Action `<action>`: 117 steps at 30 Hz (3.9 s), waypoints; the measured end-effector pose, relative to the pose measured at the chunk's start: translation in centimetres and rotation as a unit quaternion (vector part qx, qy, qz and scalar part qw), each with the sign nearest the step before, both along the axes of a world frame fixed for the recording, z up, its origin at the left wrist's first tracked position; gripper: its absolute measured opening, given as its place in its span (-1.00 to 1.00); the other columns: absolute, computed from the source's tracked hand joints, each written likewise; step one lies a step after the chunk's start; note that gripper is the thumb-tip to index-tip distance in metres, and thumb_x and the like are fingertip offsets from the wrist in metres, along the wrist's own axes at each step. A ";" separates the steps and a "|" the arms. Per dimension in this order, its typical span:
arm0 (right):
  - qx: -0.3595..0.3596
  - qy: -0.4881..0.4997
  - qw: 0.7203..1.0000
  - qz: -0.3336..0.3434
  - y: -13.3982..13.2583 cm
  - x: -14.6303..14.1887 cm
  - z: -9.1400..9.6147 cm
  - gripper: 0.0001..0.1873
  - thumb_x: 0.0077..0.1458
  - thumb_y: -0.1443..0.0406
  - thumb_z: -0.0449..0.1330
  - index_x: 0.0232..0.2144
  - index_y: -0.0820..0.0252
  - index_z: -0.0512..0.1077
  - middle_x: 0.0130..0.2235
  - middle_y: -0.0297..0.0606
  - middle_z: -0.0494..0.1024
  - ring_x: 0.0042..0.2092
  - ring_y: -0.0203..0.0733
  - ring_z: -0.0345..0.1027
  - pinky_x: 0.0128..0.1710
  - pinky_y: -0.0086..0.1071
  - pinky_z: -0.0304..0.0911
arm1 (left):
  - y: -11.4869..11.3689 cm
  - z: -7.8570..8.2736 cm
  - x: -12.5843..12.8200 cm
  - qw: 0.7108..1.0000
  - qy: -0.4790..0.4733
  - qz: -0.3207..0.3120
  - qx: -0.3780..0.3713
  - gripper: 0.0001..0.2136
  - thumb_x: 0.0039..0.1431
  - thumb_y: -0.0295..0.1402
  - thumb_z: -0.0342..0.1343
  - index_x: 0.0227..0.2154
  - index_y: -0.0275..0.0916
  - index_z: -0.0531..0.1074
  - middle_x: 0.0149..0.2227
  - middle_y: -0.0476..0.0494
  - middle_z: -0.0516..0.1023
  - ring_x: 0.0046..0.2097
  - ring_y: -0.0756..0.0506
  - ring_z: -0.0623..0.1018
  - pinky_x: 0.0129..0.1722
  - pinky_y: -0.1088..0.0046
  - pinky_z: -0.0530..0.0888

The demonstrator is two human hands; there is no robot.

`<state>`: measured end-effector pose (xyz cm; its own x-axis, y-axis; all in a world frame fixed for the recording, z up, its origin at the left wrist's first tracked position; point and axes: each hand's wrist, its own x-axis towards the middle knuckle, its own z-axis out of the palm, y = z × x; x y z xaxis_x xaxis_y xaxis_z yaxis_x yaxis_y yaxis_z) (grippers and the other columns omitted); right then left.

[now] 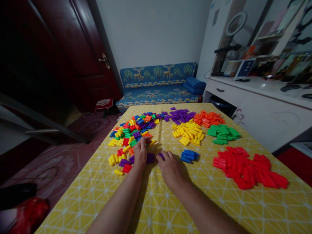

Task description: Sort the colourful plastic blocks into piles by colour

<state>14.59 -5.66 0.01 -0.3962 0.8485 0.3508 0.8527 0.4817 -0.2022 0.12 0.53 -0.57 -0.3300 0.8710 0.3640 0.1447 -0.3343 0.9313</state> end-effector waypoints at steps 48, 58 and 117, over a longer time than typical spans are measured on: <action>0.037 0.280 0.958 -0.048 2.8 1.8 0.4 -0.74 0.23 0.22 0.07 -0.09 0.14 0.44 -0.13 -0.14 0.57 -0.09 -0.06 0.45 -0.06 -0.20 0.35 | 0.1 -0.5 -0.1 1.000 0.010 -0.017 0.006 -0.51 0.33 -0.02 -0.14 -0.26 -0.30 0.56 -0.39 -0.16 0.61 -0.31 -0.10 0.59 -0.26 0.40 0.48; -0.091 0.399 0.910 -0.064 3.0 1.3 -0.5 -0.75 0.21 0.14 0.09 -0.22 0.10 0.49 -0.25 -0.24 0.63 -0.24 -0.15 0.52 -0.20 -0.31 0.41 | 0.1 -0.4 -0.1 1.000 0.022 -0.020 0.006 -0.51 0.33 -0.03 -0.14 -0.27 -0.30 0.57 -0.41 -0.16 0.59 -0.33 -0.09 0.57 -0.27 0.41 0.45; -0.091 0.430 0.898 -0.022 4.5 -3.3 -2.1 -0.60 0.00 0.42 0.13 -0.07 0.07 0.42 -0.08 -0.22 0.54 -0.21 -0.24 0.46 -0.25 -0.38 0.41 | -4.7 1.7 -11.5 0.836 0.518 -0.064 -0.167 -0.10 -0.21 -0.01 0.39 0.26 -0.06 0.23 0.31 -0.39 0.17 0.31 -0.44 0.19 0.19 -0.12 0.23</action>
